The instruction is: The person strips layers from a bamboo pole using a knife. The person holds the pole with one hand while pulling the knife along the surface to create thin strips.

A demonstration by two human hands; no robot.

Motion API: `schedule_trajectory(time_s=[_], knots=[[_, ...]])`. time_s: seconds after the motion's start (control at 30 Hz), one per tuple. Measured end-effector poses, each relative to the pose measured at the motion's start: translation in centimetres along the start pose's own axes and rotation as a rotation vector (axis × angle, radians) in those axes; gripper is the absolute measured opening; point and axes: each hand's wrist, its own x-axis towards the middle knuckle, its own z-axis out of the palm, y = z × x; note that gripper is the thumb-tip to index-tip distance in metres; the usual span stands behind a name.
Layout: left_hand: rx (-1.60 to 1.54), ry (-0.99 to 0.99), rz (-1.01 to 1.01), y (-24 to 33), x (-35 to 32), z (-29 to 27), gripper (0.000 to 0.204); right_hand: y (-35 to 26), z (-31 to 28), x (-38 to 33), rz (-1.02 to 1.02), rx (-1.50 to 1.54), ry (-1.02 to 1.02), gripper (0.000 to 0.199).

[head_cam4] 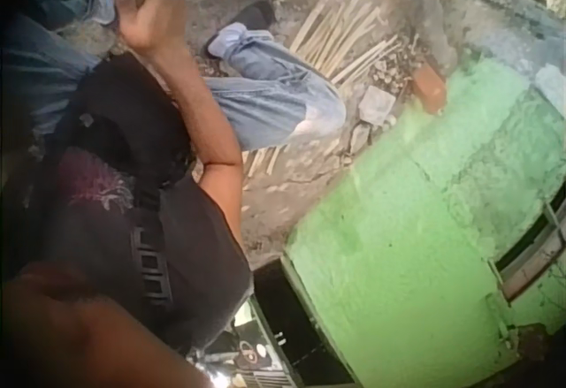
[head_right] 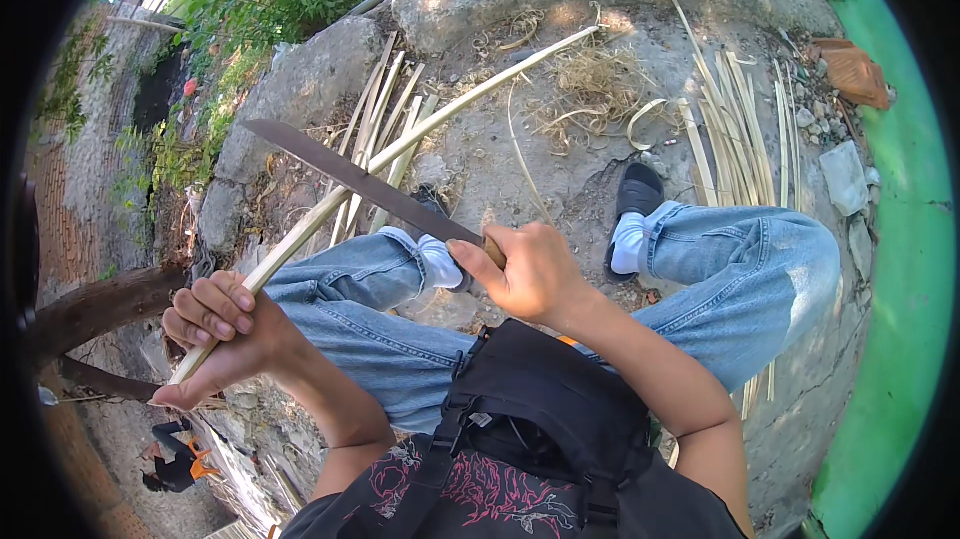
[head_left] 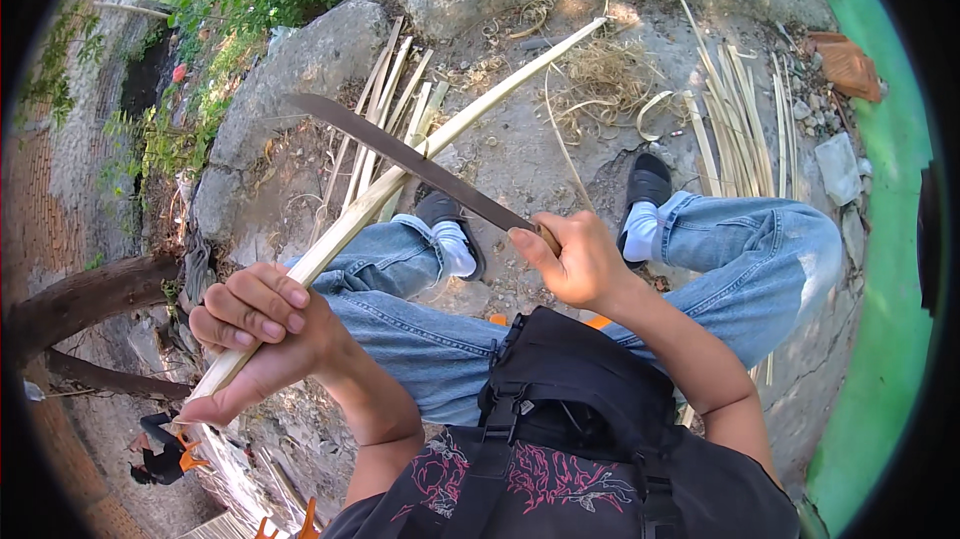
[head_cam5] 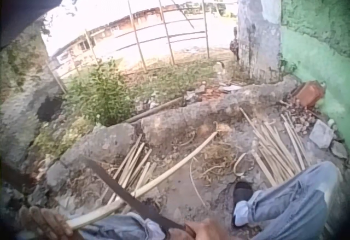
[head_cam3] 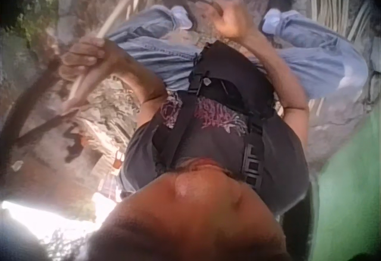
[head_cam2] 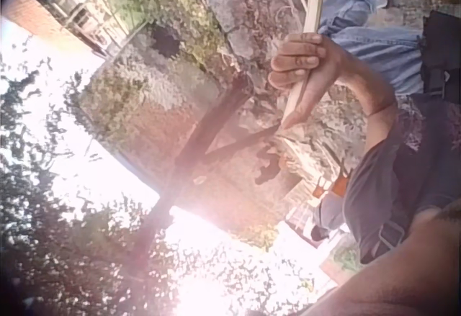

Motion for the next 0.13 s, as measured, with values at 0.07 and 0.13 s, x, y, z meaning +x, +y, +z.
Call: schedule_trajectory(time_s=[0.07,0.13], knots=[[-0.005,-0.009,0.004,-0.02,0.02,-0.18,0.075,0.11,0.03,-0.03,0.021,0.03,-0.002,0.052],[-0.009,-0.013,-0.001,-0.02,-0.13,-0.24,0.074,0.12,-0.19,-0.15,0.067,0.037,-0.029,0.051]])
